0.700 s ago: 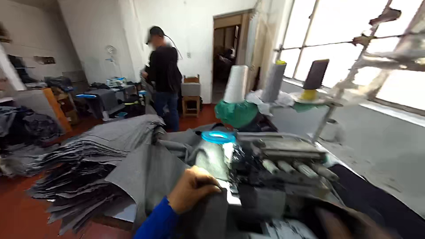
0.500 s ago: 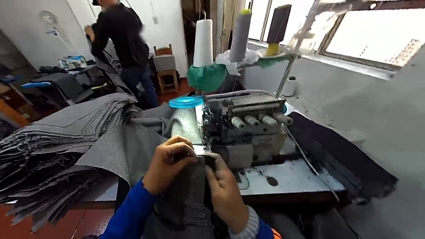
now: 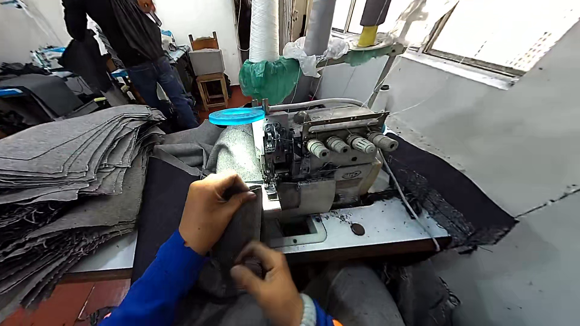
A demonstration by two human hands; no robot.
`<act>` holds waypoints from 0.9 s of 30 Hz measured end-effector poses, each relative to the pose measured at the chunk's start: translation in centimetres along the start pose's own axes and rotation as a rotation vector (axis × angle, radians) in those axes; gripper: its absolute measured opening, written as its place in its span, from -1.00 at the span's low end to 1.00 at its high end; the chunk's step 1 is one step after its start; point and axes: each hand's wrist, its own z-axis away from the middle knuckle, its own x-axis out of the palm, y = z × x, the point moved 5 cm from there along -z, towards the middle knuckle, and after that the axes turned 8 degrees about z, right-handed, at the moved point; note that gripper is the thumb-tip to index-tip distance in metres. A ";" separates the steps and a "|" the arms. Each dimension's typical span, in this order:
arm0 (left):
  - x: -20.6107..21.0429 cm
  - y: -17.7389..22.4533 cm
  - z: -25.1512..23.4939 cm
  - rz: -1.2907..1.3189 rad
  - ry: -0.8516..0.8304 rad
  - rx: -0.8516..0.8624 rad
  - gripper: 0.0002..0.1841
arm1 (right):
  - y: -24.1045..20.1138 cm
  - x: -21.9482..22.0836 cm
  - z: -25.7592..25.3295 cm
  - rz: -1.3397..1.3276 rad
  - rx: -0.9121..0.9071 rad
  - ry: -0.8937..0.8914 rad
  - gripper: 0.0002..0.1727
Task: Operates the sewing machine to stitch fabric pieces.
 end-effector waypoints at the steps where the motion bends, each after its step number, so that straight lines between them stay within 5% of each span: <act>1: 0.8 -0.9 0.2 -0.038 -0.021 -0.010 -0.92 | 0.5 0.9 0.8 -0.010 0.015 -0.039 -0.77; 3: 2.3 -2.3 0.8 -0.066 -0.005 0.005 -0.89 | 1.1 1.4 2.2 -0.062 0.078 -0.011 -0.86; 5: 2.9 -2.1 1.4 -0.134 0.041 0.076 -0.73 | 1.4 0.9 3.0 -0.135 0.206 0.097 -0.67; 8: 3.6 -0.3 2.5 -0.357 0.087 0.193 -0.84 | 1.7 -0.1 2.9 -0.248 0.339 0.215 -0.40; 15: 5.4 2.2 5.3 -0.375 0.026 0.171 -0.73 | 1.9 0.2 2.4 -0.045 0.252 0.016 -0.81; 18: 5.8 2.5 5.1 -0.377 -0.003 0.175 -0.70 | 2.2 0.1 2.8 0.063 0.200 -0.154 -0.74; 27: 4.7 2.5 2.1 -0.250 -0.092 0.084 -0.79 | 0.3 -5.1 -0.7 0.071 0.088 -0.015 -0.58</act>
